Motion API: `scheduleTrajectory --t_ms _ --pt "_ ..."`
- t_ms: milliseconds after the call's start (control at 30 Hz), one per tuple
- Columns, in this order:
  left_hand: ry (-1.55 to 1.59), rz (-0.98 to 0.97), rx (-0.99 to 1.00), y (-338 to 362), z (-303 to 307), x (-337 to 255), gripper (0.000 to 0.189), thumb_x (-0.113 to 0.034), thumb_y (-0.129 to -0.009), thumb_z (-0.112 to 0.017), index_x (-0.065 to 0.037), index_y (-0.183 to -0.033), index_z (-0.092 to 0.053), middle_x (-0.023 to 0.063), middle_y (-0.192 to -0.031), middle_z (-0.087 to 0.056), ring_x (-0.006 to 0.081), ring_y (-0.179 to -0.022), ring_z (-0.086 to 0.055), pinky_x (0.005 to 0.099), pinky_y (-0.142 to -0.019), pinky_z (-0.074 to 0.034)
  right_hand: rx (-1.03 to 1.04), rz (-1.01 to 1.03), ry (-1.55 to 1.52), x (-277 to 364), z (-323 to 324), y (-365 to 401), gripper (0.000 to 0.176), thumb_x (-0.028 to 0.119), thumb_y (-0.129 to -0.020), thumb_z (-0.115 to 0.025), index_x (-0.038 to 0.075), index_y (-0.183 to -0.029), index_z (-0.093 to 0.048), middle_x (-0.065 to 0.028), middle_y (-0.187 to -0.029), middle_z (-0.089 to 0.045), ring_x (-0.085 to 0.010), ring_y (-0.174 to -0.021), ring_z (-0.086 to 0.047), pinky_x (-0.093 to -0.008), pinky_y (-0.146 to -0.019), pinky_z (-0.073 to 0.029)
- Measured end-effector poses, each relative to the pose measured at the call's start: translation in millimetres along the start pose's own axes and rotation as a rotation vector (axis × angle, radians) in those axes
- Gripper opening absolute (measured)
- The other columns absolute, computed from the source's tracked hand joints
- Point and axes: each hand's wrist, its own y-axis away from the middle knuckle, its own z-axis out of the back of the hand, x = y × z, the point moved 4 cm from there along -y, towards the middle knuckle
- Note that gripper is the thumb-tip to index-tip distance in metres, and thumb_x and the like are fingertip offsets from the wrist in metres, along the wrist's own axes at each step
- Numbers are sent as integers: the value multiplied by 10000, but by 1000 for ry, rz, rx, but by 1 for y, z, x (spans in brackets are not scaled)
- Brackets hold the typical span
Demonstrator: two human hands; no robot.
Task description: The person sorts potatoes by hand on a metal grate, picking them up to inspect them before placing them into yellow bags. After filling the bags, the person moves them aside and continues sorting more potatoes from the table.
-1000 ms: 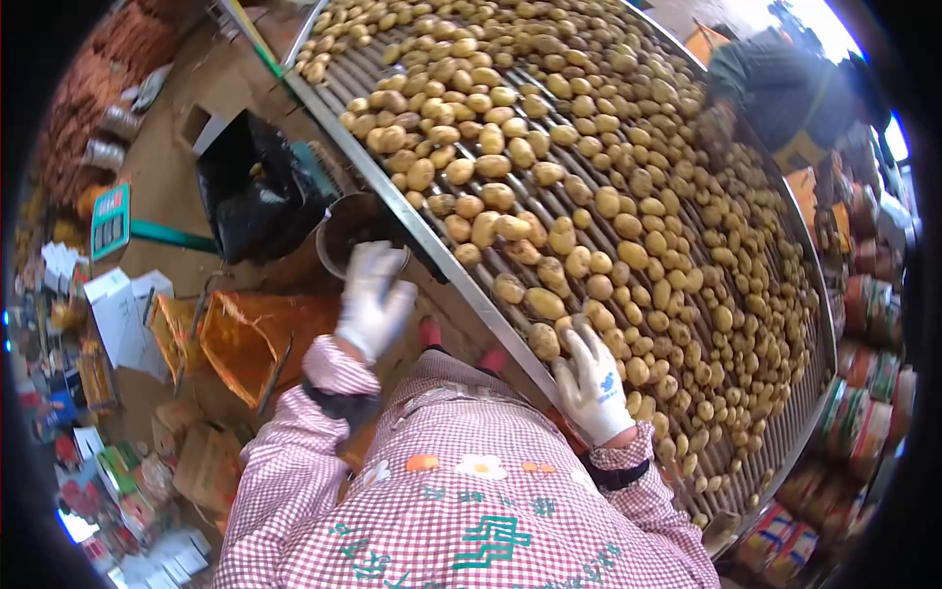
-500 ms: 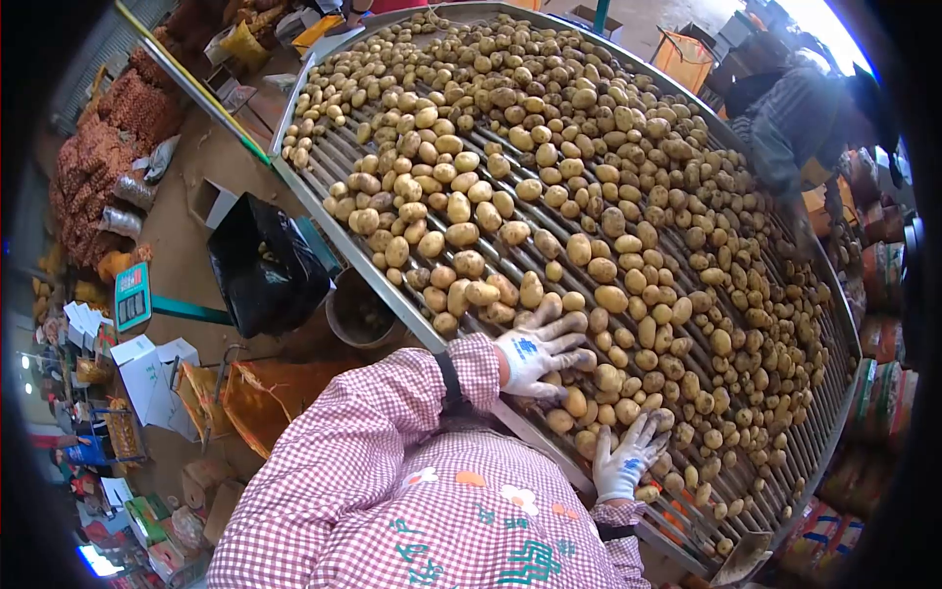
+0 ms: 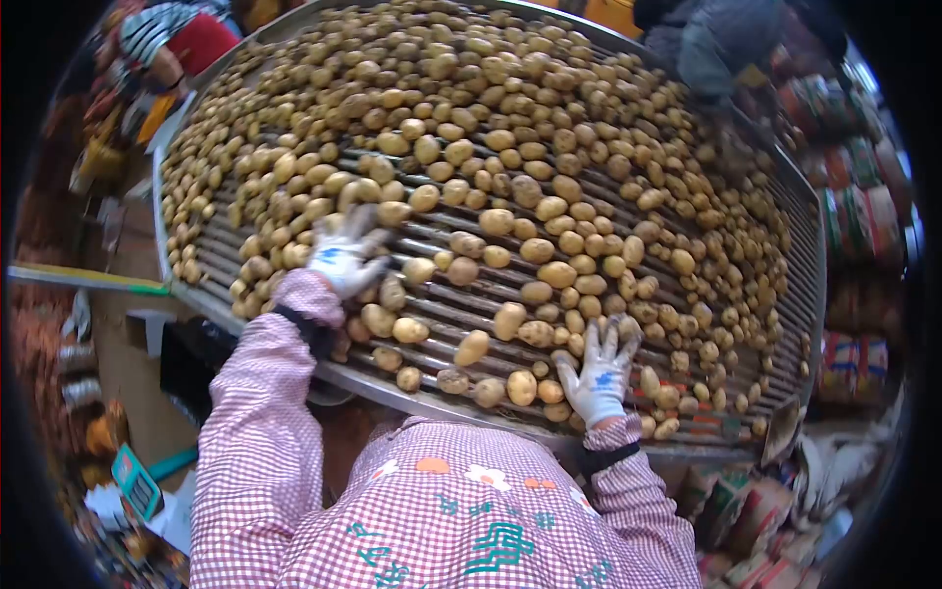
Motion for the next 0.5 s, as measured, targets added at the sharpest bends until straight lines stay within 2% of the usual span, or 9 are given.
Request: scheduleTrajectory --t_ms 100,167,200,233,300,333,367,433,500 --pt "-103 96 9 -1 25 58 715 -499 -942 -605 -179 -1556 -427 175 -1639 -325 380 -1532 -263 628 -1232 -110 -98 -33 -22 5 -7 -4 858 590 -902 -632 47 -1538 -443 -263 -1668 -206 -620 -1487 -59 -649 -1232 -95" --pt "-131 214 57 -6 38 98 764 -514 -938 -609 -168 -1580 -380 173 -1624 -369 351 -1537 -271 622 -1248 -93 -117 -62 -26 9 -12 -7 848 577 -902 -630 32 -1529 -459 -266 -1677 -172 -613 -1492 -49 -664 -1226 -80" --pt "-156 303 17 -15 35 135 790 -550 -923 -616 -171 -1578 -385 184 -1630 -352 370 -1531 -271 601 -1247 -141 -146 -94 -53 11 -16 -9 843 573 -910 -616 30 -1533 -447 -262 -1678 -173 -589 -1504 -59 -660 -1228 -81" --pt "-225 297 -31 -26 1 197 797 -562 -937 -600 -199 -1600 -349 187 -1637 -338 395 -1529 -259 597 -1238 -181 -174 -126 -79 17 -17 -10 839 569 -919 -602 28 -1538 -436 -257 -1680 -175 -565 -1515 -70 -656 -1230 -81" --pt "-135 522 -10 -35 -11 246 778 -557 -972 -561 -215 -1622 -304 185 -1648 -316 404 -1531 -251 556 -1246 -192 -97 -144 -298 42 -20 -21 824 565 -943 -566 43 -1558 -396 -246 -1683 -178 -486 -1549 -90 -644 -1234 -91" --pt "-142 472 -12 -44 -14 237 778 -557 -972 -561 -215 -1622 -304 185 -1648 -316 404 -1531 -251 556 -1246 -192 -65 -129 -317 70 -9 -20 808 557 -958 -550 57 -1569 -377 -239 -1687 -172 -457 -1561 -90 -640 -1236 -92" --pt "-61 375 -132 -50 -11 224 768 -537 -983 -566 -208 -1625 -299 181 -1660 -291 405 -1536 -230 532 -1250 -188 -32 -106 -336 97 4 -21 791 549 -974 -533 71 -1580 -358 -232 -1691 -166 -427 -1573 -90 -635 -1237 -94" --pt "239 136 -350 -52 -2 171 706 -462 -1007 -583 -185 -1610 -343 175 -1664 -284 403 -1541 -214 504 -1252 -185 -109 252 -497 138 -8 -23 748 527 -1000 -513 96 -1590 -353 -220 -1701 -146 -404 -1585 -65 -631 -1240 -64" --pt "237 -23 -353 -33 22 80 672 -414 -1012 -605 -166 -1594 -378 163 -1667 -285 377 -1559 -178 495 -1260 -160 167 518 -538 164 -6 -14 731 508 -1007 -509 99 -1592 -350 -211 -1703 -149 -390 -1588 -58 -588 -1256 -33"
